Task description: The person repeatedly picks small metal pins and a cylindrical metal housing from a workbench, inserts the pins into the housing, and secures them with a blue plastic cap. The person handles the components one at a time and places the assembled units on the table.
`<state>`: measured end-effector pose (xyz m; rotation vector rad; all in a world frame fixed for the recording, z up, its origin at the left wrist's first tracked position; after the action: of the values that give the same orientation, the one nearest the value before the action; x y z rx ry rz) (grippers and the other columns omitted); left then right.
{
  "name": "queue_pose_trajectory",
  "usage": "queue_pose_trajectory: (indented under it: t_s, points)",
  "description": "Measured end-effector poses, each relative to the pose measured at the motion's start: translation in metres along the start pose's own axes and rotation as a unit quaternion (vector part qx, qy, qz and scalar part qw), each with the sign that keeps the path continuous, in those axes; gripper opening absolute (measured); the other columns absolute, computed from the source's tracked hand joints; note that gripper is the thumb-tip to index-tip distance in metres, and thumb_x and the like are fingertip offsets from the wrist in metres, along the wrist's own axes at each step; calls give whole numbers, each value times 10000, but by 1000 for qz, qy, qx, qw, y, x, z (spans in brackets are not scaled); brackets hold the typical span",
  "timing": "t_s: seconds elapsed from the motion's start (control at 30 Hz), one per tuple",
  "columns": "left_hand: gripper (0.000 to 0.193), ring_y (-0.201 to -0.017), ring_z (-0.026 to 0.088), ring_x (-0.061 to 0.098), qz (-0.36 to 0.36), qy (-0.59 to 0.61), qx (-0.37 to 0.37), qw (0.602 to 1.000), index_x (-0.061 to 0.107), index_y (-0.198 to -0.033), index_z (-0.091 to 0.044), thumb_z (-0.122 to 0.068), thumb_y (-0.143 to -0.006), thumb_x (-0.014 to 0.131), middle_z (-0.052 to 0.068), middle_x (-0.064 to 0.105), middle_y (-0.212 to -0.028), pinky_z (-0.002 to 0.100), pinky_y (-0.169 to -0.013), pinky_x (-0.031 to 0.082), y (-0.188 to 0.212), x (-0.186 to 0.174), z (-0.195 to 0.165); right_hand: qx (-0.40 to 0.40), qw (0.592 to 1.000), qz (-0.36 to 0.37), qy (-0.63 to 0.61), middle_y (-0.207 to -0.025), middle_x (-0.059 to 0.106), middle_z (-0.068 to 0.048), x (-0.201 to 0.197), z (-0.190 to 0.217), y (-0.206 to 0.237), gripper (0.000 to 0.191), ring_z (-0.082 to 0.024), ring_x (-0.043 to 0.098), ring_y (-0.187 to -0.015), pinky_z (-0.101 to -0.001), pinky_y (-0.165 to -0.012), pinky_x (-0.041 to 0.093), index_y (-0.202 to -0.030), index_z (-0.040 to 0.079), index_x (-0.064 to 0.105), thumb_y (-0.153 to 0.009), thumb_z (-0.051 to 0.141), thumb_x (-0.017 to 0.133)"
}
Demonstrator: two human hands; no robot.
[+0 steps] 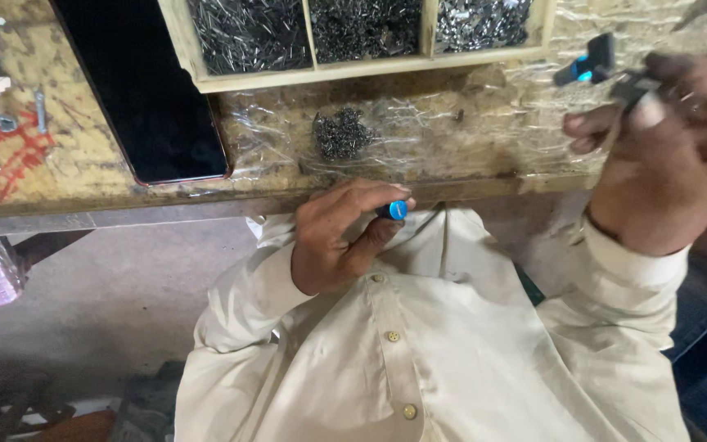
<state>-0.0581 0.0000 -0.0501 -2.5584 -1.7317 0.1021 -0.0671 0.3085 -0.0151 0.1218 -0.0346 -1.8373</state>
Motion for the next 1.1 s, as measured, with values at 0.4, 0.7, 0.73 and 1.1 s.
queue_pose_trajectory:
  t_s: [0.4, 0.7, 0.73, 1.1]
  points:
    - [316, -977, 275, 756, -36, -51, 27, 998, 630, -1237, -42, 18, -950, 748, 138, 717, -1134, 331, -783, 610, 8, 5, 13, -17, 993, 112, -21, -1343, 587, -367, 107, -37, 87, 305, -328, 671, -1183, -453, -1056, 578, -1369, -3, 413, -1080, -86, 469]
    - [410, -990, 289, 761, -57, -64, 61, 994, 615, -1247, -30, 131, -905, 775, 144, 702, -1143, 335, -768, 615, 5, 11, 11, -175, 969, 155, 75, -1482, 547, -291, 95, -51, 101, 591, -277, 663, -1270, -364, -1094, 523, -1582, 111, 366, -1066, -144, 497]
    - [418, -980, 286, 760, -52, -62, 54, 995, 617, -1246, -32, 141, -900, 776, 142, 702, -1139, 333, -759, 611, 5, 10, 11, -101, 981, 162, 39, -1529, 531, -318, 95, -57, 100, 552, -258, 677, -1157, -355, -1007, 551, -1542, 92, 383, -1045, -120, 497]
    - [377, -1005, 227, 758, -43, -91, -4, 995, 643, -1224, -58, -28, -899, 831, 106, 729, -1125, 316, -827, 612, 17, 15, 19, -312, 903, 269, 125, -1281, 640, -246, 112, -20, 58, 444, -386, 663, -1249, -602, -1227, 383, -1396, -33, 412, -992, -116, 574]
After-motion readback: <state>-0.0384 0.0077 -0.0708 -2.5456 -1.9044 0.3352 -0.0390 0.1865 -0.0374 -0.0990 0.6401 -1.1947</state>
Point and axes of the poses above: each hand's wrist, its own y-axis away from the middle knuckle, its own x-axis out of the palm, z = x × y, the point moved 4 cm from there along -y, towards the middle knuckle
